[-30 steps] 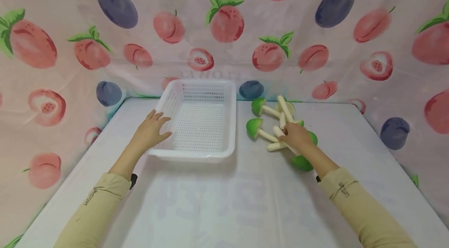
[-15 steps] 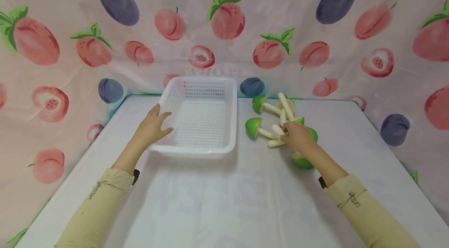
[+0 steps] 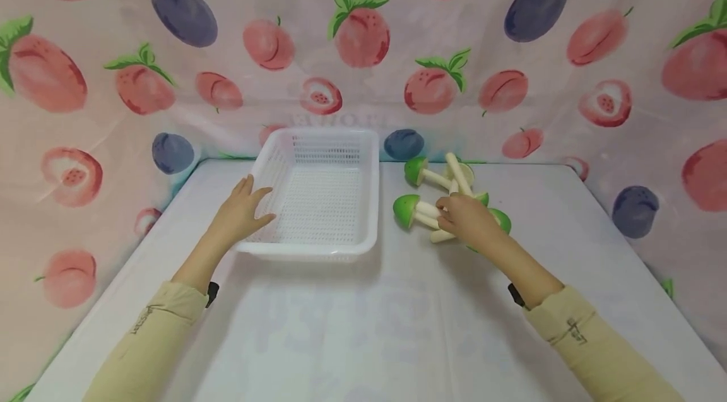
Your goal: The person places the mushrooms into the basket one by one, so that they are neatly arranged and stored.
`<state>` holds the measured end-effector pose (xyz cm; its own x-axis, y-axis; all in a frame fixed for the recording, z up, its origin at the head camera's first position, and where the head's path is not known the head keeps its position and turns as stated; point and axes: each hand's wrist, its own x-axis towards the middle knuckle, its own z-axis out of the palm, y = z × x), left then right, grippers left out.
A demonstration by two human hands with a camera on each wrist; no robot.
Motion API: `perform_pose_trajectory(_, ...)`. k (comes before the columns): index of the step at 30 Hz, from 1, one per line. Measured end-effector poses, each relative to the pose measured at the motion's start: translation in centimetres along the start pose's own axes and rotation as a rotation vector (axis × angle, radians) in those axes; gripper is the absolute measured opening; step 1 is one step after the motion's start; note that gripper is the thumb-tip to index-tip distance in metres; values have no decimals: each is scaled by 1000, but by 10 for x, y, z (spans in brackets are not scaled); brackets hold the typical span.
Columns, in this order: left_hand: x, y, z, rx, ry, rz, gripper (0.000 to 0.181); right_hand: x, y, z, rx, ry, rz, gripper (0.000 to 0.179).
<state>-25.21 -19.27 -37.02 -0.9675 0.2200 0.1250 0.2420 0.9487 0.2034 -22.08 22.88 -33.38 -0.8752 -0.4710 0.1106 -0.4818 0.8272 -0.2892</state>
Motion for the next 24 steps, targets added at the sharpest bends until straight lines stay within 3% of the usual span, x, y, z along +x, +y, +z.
perform_pose_trajectory(5, -3, 0, 0, -1, -5, -4, 58, 9, -8, 3, -38, 40, -79, 17)
perform_pose_trajectory(13, 0, -2, -1, 6, 1, -16, 57, 28, -9, 13, -52, 213, -242, 19)
perform_pose_trajectory(19, 0, -3, -1, 15, -2, -15, 57, 37, -20, 2, 22, 298, -226, 20)
perform_pose_trajectory(24, 1, -1, -1, 6, -1, -15, 56, 50, -29, -17, 110, 285, -177, 24)
